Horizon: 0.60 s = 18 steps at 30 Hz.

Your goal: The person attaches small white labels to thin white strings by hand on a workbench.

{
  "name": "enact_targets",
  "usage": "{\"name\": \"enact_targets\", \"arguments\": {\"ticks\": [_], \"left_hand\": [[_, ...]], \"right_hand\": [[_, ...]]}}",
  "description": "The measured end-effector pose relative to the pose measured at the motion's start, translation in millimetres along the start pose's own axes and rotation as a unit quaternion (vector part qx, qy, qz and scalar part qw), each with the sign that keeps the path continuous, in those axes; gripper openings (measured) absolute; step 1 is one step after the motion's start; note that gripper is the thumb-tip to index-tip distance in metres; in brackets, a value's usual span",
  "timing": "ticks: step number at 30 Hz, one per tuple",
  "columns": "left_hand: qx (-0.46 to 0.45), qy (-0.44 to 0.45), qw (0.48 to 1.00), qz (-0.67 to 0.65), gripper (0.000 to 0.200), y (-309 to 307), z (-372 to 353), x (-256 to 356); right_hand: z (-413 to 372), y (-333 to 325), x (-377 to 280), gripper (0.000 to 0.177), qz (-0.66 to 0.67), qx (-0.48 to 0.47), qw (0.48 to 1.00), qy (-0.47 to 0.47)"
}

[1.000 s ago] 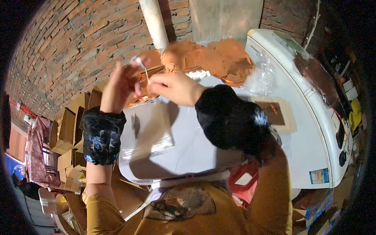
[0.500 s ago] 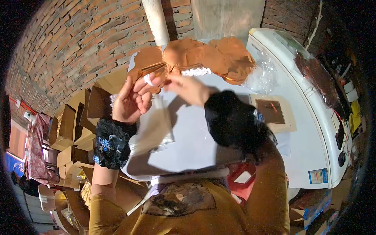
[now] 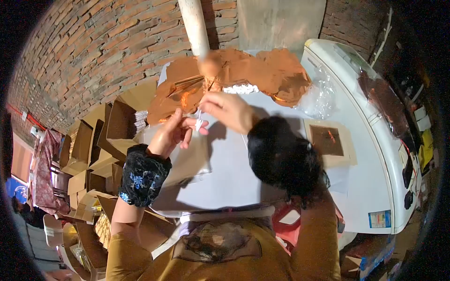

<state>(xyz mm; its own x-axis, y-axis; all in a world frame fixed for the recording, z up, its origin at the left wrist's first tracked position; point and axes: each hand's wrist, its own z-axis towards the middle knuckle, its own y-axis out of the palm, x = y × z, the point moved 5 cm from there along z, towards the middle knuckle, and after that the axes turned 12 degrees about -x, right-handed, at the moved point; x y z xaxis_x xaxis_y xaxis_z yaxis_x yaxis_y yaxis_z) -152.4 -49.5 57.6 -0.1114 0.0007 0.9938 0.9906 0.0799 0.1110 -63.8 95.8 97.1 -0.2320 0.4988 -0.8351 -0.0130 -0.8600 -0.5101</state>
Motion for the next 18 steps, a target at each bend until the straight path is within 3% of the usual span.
{"name": "enact_targets", "arguments": {"ticks": [2, 3, 5, 6, 8, 9, 10, 12, 13, 14, 16, 18], "left_hand": [[-0.064, 0.04, 0.99, -0.122, 0.069, 4, 3, 5], [-0.042, 0.072, 0.98, -0.182, 0.069, 4, 4, 11], [0.051, 0.064, 0.995, -0.063, 0.068, 3, 5, 16], [0.098, 0.057, 0.994, -0.006, 0.068, 2, 4, 16], [0.062, -0.063, 0.987, 0.131, 0.066, -16, 0, -10], [0.019, -0.046, 0.996, 0.076, 0.066, -8, 0, -10], [-0.024, -0.031, 0.999, 0.021, 0.066, 3, 0, -6], [-0.002, 0.035, 0.996, -0.076, 0.064, 3, 1, -4], [0.011, 0.071, 0.99, -0.124, 0.064, 2, 2, -2], [0.043, 0.062, 0.993, -0.09, 0.064, 2, 3, -1], [0.107, 0.038, 0.993, -0.026, 0.065, 5, 1, -2], [0.069, -0.02, 0.996, 0.055, 0.063, -5, -2, -20]], "right_hand": [[1, 4, 15, 0.021, -0.024, -0.017, 0.999, 0.025], [-2, 16, 25, 0.021, -0.041, -0.02, 0.998, 0.039], [-6, 32, 18, 0.022, -0.112, -0.053, 0.992, 0.031], [-3, 30, 14, 0.022, -0.052, -0.033, 0.998, 0.003], [-6, 23, 6, 0.021, 0.073, 0.01, 0.996, -0.046], [-6, 9, 4, 0.018, -0.04, 0.013, 0.998, 0.039], [-9, 11, 11, 0.017, -0.011, 0.0, 0.997, 0.072], [-10, 18, 30, 0.016, 0.044, -0.026, 0.99, 0.131], [-11, 32, 40, 0.016, 0.105, -0.002, 0.99, 0.094], [-11, 42, 39, 0.016, 0.031, -0.034, 0.994, 0.102], [-15, 54, 27, 0.017, 0.047, -0.057, 0.991, 0.115], [-13, 46, 12, 0.017, 0.031, -0.033, 0.994, 0.1]]}}
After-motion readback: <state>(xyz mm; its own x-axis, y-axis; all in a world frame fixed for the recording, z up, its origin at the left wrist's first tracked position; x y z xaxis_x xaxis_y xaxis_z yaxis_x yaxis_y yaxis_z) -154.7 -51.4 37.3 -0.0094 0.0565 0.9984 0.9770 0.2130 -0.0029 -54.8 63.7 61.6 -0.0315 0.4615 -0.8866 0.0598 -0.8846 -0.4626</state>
